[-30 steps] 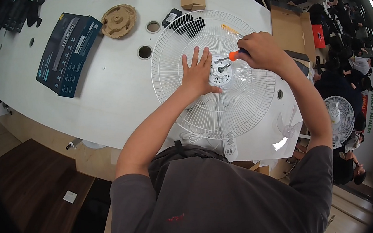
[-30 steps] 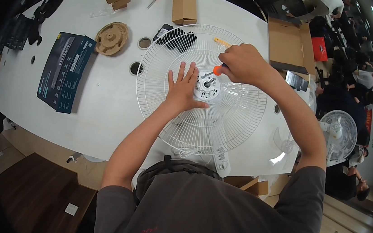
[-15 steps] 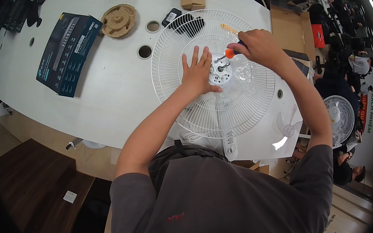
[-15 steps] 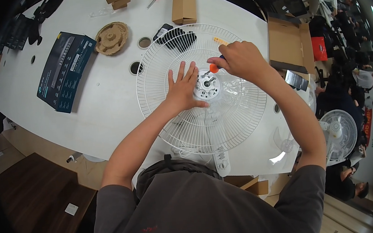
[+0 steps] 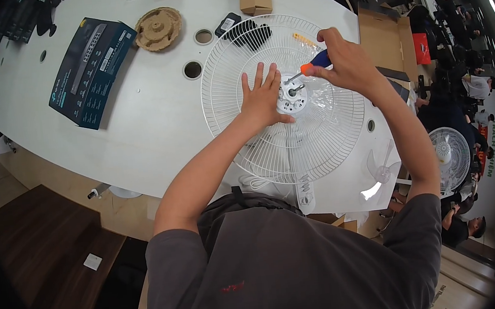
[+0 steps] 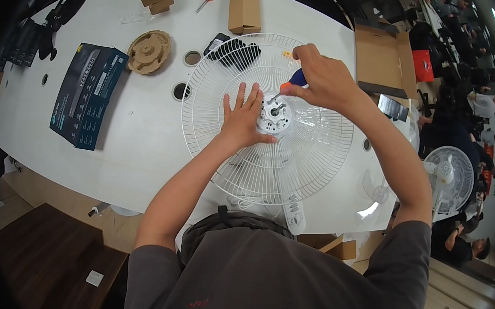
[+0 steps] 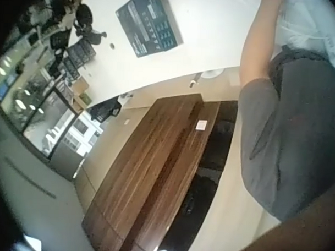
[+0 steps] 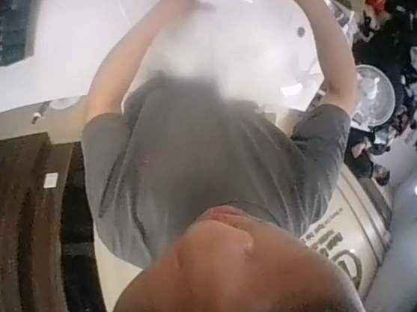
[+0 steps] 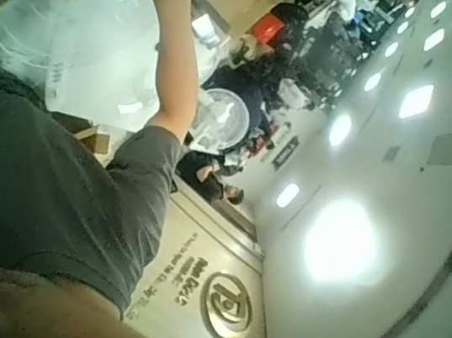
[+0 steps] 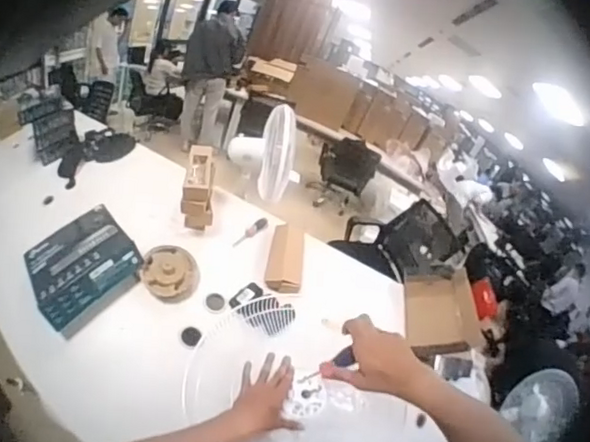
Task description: Assembling or disassembling an electric fan using a screwdriver.
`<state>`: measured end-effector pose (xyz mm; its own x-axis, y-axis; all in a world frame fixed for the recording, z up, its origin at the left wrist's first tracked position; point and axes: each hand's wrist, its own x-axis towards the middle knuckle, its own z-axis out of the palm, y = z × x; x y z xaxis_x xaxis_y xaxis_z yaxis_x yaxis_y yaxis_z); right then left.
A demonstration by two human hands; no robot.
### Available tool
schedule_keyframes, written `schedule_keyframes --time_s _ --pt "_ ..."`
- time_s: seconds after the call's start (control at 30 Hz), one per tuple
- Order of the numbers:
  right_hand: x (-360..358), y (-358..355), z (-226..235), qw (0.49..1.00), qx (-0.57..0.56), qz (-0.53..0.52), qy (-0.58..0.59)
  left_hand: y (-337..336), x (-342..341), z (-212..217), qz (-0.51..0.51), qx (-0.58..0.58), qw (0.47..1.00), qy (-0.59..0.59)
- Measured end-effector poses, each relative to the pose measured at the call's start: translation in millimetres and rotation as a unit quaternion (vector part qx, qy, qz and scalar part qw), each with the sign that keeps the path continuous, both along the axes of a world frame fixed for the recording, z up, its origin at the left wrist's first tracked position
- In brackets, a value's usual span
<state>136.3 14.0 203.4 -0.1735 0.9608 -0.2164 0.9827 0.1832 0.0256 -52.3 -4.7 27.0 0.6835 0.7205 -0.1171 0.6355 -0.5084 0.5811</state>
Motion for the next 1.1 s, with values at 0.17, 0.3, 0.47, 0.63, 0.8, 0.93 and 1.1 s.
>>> schedule_keyframes --time_s 0.17,0.3,0.47,0.63,0.8,0.93,1.1 --pt "23.4 1.8 -9.4 0.970 0.067 0.162 0.170 1.0 2.5 3.0 -0.006 -0.002 1.000 0.007" --pt "-4.3 6.2 -5.1 0.999 -0.037 -0.006 0.017 0.8 1.8 3.6 -0.008 -0.011 1.000 0.013" --pt "0.5 -0.5 -1.0 0.998 0.027 -0.039 0.047 0.4 1.3 3.4 -0.006 -0.009 1.000 0.011" --pt "25.0 5.9 -27.3 0.942 0.032 0.137 0.304 1.7 3.6 9.9 -0.009 -0.010 1.000 0.017" --pt "-18.2 5.7 5.2 0.992 -0.071 -0.095 0.032 0.7 -0.4 2.9 -0.001 -0.004 1.000 0.013" --pt "7.9 -6.3 -13.0 0.977 0.096 0.049 0.185 2.1 1.6 6.3 -0.005 -0.004 1.000 0.026" --pt "15.2 -1.0 -27.8 0.952 0.065 0.102 0.281 3.2 3.9 8.1 -0.009 -0.002 0.999 0.042"
